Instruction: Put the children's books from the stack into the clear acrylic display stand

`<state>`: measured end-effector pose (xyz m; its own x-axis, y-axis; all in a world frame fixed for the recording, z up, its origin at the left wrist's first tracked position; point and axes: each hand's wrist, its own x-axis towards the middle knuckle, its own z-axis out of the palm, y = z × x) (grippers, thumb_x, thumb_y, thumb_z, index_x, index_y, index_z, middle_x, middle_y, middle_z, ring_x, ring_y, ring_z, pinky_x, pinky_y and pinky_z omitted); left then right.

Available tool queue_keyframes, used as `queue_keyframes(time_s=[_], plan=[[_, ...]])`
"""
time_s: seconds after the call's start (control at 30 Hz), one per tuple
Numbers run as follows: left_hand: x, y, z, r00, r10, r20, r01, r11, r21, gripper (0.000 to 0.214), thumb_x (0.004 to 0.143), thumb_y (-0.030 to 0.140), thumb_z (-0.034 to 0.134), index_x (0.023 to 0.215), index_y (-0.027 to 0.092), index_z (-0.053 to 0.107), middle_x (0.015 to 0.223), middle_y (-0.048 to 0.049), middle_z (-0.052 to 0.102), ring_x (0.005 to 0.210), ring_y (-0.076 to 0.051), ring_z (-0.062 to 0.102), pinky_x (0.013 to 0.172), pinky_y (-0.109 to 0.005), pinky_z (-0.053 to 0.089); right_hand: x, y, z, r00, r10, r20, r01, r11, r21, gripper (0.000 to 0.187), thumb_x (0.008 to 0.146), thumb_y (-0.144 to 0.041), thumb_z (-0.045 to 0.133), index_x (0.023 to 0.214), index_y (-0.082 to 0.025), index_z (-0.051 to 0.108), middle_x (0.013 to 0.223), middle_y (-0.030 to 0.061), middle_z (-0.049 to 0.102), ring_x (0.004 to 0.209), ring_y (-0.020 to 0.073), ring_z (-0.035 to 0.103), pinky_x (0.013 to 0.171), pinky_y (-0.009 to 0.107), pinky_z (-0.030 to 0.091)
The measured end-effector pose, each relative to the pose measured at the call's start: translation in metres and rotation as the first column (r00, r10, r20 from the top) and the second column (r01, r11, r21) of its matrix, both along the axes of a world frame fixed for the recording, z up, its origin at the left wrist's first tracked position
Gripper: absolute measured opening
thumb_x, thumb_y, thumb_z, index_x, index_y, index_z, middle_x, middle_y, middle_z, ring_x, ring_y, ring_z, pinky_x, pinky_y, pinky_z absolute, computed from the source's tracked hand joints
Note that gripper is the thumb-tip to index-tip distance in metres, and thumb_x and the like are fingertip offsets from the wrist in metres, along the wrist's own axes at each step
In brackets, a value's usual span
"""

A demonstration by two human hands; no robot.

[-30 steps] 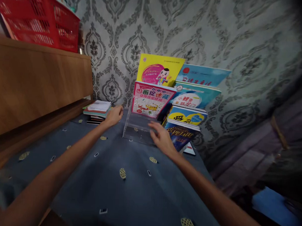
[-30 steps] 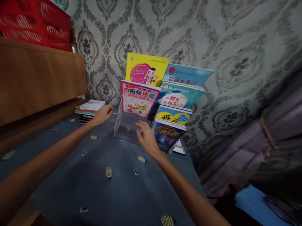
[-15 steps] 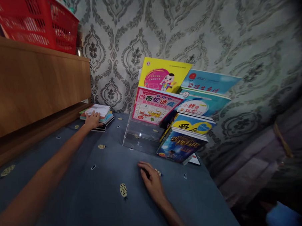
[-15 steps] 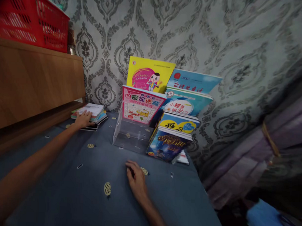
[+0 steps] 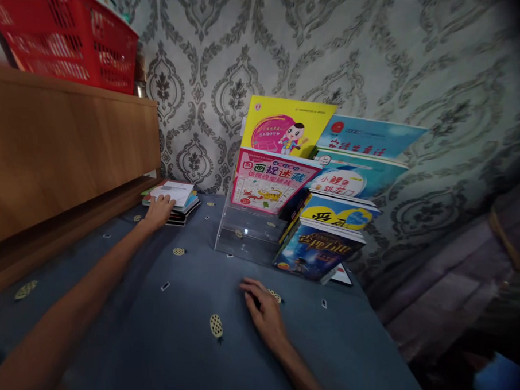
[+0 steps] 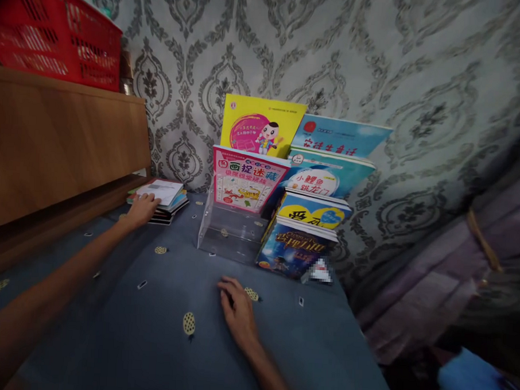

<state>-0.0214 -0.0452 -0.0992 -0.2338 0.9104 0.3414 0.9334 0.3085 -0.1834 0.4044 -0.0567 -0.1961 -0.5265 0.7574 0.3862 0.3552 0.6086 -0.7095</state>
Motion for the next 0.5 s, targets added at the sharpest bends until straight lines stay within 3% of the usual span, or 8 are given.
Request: queue_keyframes(time_s=[0.17, 0.3, 0.4, 0.5], plan=[[0.0041, 0.0046, -0.0013, 1.0, -0.015, -0.003, 0.015, 1.0, -0.01, 0.043, 0.093, 0.009, 0.036, 0.13, 0.018, 0.056, 0.139, -0.0192, 0.058, 0.138, -0.033, 0.045, 0.11, -0.059, 0.033, 0.0007, -0.0004, 0.0012, 1.0, 0.026, 0.012, -0.027, 0.999, 0.026, 0.033, 0.094, -0.031, 0.048, 0.108, -0.022, 0.077, 0.124, 0.0131, 0.072, 0.115, 0.0283, 0.068, 0.101, 0.048, 0.053], [0.0071, 0.0052, -0.001, 1.0, -0.008, 0.015, 0.009, 1.0, -0.026, 0.054, 0.089, 0.003, 0.036, 0.141, 0.014, 0.046, 0.132, -0.022, 0.063, 0.128, -0.033, 0.055, 0.109, -0.063, 0.032, 0.0007, -0.0022, 0.0062, 0.999, 0.046, 0.022, -0.047, 0.998, 0.033, 0.032, 0.095, -0.029, 0.048, 0.107, -0.022, 0.077, 0.124, 0.0134, 0.072, 0.114, 0.0289, 0.069, 0.1, 0.05, 0.054], [0.0079, 0.0044, 0.0024, 1.0, -0.023, 0.021, 0.024, 0.999, -0.04, 0.049, 0.091, 0.005, 0.035, 0.137, 0.014, 0.051, 0.126, -0.0215, 0.066, 0.119, -0.032, 0.061, 0.109, -0.058, 0.033, 0.0004, -0.0037, 0.0071, 0.999, 0.051, 0.001, -0.051, 0.998, 0.044, 0.031, 0.095, -0.028, 0.048, 0.106, -0.022, 0.076, 0.124, 0.0131, 0.072, 0.114, 0.0288, 0.069, 0.1, 0.049, 0.055], [0.0083, 0.0053, 0.0055, 0.999, -0.033, 0.025, 0.034, 0.998, -0.047, 0.042, 0.093, 0.009, 0.037, 0.129, 0.015, 0.057, 0.128, -0.022, 0.064, 0.123, -0.033, 0.058, 0.108, -0.057, 0.036, 0.0001, -0.0038, 0.0036, 0.999, 0.043, -0.019, -0.042, 0.997, 0.066, 0.03, 0.094, -0.027, 0.049, 0.105, -0.023, 0.076, 0.123, 0.013, 0.072, 0.114, 0.0289, 0.069, 0.1, 0.05, 0.055]])
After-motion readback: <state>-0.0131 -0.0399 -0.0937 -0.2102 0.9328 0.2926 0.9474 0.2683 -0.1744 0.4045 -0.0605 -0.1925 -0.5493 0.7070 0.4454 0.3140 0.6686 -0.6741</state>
